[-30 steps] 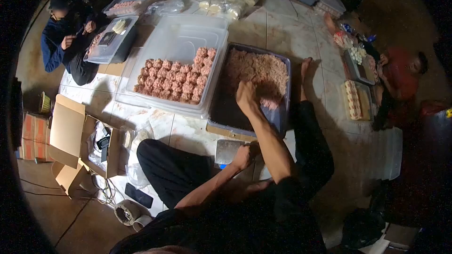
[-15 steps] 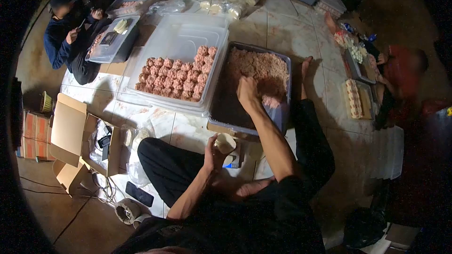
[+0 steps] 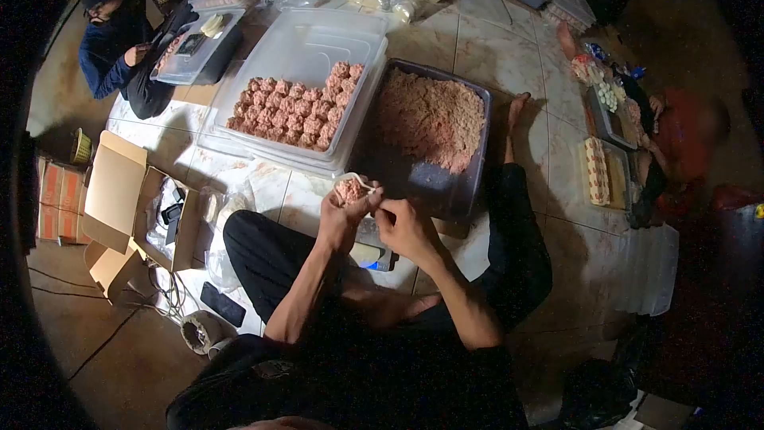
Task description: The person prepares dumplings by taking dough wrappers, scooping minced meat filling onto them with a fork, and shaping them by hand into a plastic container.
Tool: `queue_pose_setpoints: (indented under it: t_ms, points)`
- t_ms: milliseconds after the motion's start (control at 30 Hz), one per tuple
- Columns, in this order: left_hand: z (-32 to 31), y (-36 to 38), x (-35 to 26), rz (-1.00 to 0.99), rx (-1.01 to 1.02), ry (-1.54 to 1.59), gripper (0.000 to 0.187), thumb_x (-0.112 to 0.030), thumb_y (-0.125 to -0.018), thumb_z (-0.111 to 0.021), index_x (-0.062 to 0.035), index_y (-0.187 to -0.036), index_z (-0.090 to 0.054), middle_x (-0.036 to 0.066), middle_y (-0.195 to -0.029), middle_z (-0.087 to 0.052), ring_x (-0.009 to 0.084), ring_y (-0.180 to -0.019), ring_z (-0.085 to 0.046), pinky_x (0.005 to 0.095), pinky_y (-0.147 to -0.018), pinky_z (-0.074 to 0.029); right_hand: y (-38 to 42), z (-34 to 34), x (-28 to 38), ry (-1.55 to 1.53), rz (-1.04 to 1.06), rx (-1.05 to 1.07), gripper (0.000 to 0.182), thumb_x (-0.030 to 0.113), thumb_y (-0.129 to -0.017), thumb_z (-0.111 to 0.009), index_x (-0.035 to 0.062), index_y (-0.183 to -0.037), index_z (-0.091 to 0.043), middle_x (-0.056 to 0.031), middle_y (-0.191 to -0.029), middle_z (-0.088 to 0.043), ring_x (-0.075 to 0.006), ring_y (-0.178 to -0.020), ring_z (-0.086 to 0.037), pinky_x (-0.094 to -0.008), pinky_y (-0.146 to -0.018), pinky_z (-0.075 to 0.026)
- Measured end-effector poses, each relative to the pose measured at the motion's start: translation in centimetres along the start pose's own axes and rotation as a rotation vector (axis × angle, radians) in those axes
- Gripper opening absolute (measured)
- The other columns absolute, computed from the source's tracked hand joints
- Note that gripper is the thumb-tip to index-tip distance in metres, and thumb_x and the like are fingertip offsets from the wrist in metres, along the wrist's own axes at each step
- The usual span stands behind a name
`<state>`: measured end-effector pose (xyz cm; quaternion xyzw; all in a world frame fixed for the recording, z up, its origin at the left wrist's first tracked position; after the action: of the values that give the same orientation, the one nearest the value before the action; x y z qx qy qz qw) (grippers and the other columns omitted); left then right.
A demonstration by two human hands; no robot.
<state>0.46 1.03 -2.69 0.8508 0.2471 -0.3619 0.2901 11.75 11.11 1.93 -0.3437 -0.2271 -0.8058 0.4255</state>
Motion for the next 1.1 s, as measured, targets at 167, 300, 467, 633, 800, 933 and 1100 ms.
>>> queue_pose_setpoints:
  t_ms: [167,300,467,633,800,933,1100]
  points:
    - [5.0,-0.6,1.5,-0.069,-0.322,-0.033,0.013,-0.001,-0.087,-0.081,-0.0021,-0.092,-0.069,0.002,-0.084,-0.069,0.0101,-0.075,-0.065,0.0232,-0.063,-0.049,-0.3,0.6,-0.6,0.306,0.01,-0.1,0.017,0.012,-0.092,-0.063,-0.0018,-0.086,-0.072,-0.0266,-0.089,-0.07,-0.0463,-0.084,-0.068,-0.0531,-0.076,-0.054]
    - [10.7,-2.1,2.4,-0.25,-0.432,0.067,0.019,-0.009,-0.092,-0.079,0.0021,-0.093,-0.063,0.013,-0.095,-0.072,0.0216,-0.085,-0.073,0.0347,-0.082,-0.063,-9.1,0.3,-7.4,0.567,0.052,-0.237,0.015,0.007,-0.086,-0.061,-0.0037,-0.082,-0.071,-0.0294,-0.084,-0.069,-0.0482,-0.087,-0.067,-0.0557,-0.079,-0.053]
    - [8.4,0.6,1.0,0.171,-0.23,0.424,0.048,-0.034,-0.098,-0.063,0.0095,-0.118,-0.06,0.024,-0.114,-0.069,0.0351,-0.107,-0.07,0.0484,-0.102,-0.055,-18.9,-6.9,-11.7,0.629,-0.055,-0.15,0.016,0.01,-0.076,-0.068,-0.0027,-0.084,-0.07,-0.0278,-0.082,-0.069,-0.0483,-0.084,-0.068,-0.0535,-0.081,-0.055]
    - [11.9,0.4,1.9,0.214,-0.184,0.553,0.056,-0.04,-0.097,-0.051,0.0067,-0.127,-0.057,0.029,-0.129,-0.063,0.0401,-0.116,-0.065,0.0532,-0.108,-0.05,-17.5,-5.8,-14.5,0.397,0.155,-0.332,0.019,0.008,-0.071,-0.068,-0.0025,-0.086,-0.061,-0.0323,-0.089,-0.064,-0.0514,-0.09,-0.061,-0.0566,-0.079,-0.051]
    - [10.2,-0.9,0.3,0.151,-0.157,0.618,0.056,-0.042,-0.098,-0.052,0.0065,-0.126,-0.053,0.031,-0.131,-0.06,0.0456,-0.121,-0.062,0.0562,-0.113,-0.046,-11.2,-1.5,-3.3,0.342,0.019,-0.07,0.02,0.012,-0.09,-0.064,-0.0028,-0.097,-0.074,-0.0289,-0.084,-0.07,-0.0479,-0.083,-0.068,-0.053,-0.076,-0.053]
    - [7.7,-0.9,0.4,0.154,-0.168,0.645,0.07,-0.059,-0.097,-0.048,0.0066,-0.121,-0.058,0.031,-0.128,-0.063,0.0427,-0.118,-0.065,0.0518,-0.111,-0.047,-1.8,2.1,4.4,0.014,-0.144,-0.034,0.02,0.018,-0.1,-0.061,0.0084,-0.118,-0.065,-0.0198,-0.085,-0.071,-0.0413,-0.085,-0.07,-0.0516,-0.077,-0.052]
    - [6.0,-0.6,3.2,0.153,-0.114,0.71,0.075,-0.068,-0.096,-0.043,0.0036,-0.108,-0.062,0.025,-0.11,-0.068,0.0442,-0.107,-0.066,0.0525,-0.105,-0.049,2.1,-3.1,2.5,0.208,0.155,-0.012,0.009,0.012,-0.098,-0.063,0.0061,-0.104,-0.065,-0.0193,-0.087,-0.071,-0.0431,-0.082,-0.069,-0.049,-0.069,-0.054]
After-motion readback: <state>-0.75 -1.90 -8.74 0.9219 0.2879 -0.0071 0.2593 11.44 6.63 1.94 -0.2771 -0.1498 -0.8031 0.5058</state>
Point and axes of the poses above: each hand's wrist, its own y-axis away from the middle knuckle, its own z-axis out of the back of the hand, x = y × z, the point moved 3 cm from there along -y, towards the middle knuckle
